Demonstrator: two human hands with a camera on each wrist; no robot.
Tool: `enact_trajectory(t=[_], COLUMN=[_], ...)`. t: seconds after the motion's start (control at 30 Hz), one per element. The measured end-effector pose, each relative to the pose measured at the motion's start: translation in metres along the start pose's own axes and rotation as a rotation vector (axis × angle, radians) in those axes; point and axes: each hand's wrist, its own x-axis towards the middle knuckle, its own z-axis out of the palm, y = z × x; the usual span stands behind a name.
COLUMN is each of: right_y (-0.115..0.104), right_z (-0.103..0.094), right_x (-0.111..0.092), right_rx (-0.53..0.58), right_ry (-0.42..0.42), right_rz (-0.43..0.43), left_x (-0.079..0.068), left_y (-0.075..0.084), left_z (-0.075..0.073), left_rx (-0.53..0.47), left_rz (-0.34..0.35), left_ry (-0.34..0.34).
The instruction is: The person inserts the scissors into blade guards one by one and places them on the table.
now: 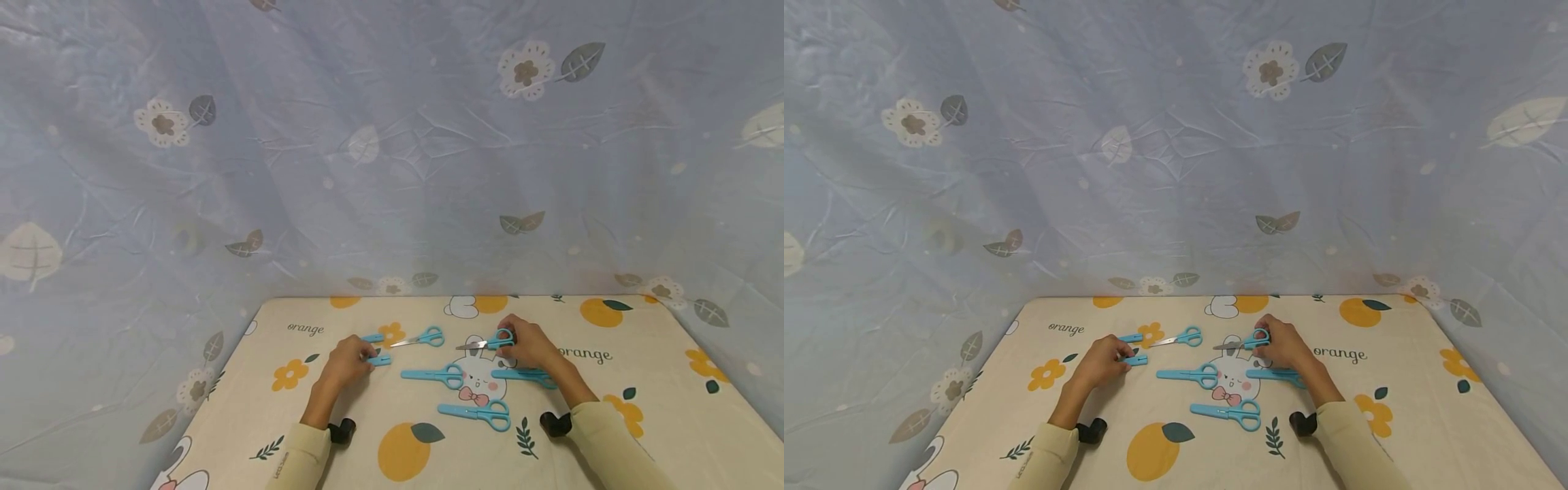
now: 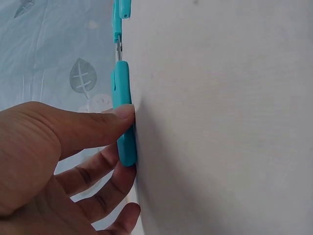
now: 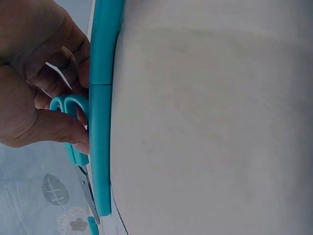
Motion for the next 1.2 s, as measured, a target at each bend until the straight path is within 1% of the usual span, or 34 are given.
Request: enact_trajectory(t=[0.27,0.57,0.8,1.03,1.2], right_y=[0.001,0.004,0.004,0.004,0.006], right_z=[0.001,0.001,-0.003,-0.010,-0.013], right_x=[-0.003,-0.007,-0.011,-0.017,-0.022], right_rx=[0.005,0.020,0.017,0.053,0.095], right_ry=[0.037,0.072,0.123,0.160,0.160], right_rz=[-0.024,-0.038,-0.031,-0.043,-0.045], left_x=[0.001,0.000,-0.001,-0.001,-0.001], left_y=[0.001,0.002,0.002,0.002,0.002], left_z=[0.000,-0.001,-0.002,-0.004,-0.004], left_rx=[-0.023,-0.037,-0.060,-0.069,-0.074], left_rz=[-0.014,0.025,0.019,0.017,0.006], left_ry=[-0.022,-0.027,-0.023,-0.018,-0.020])
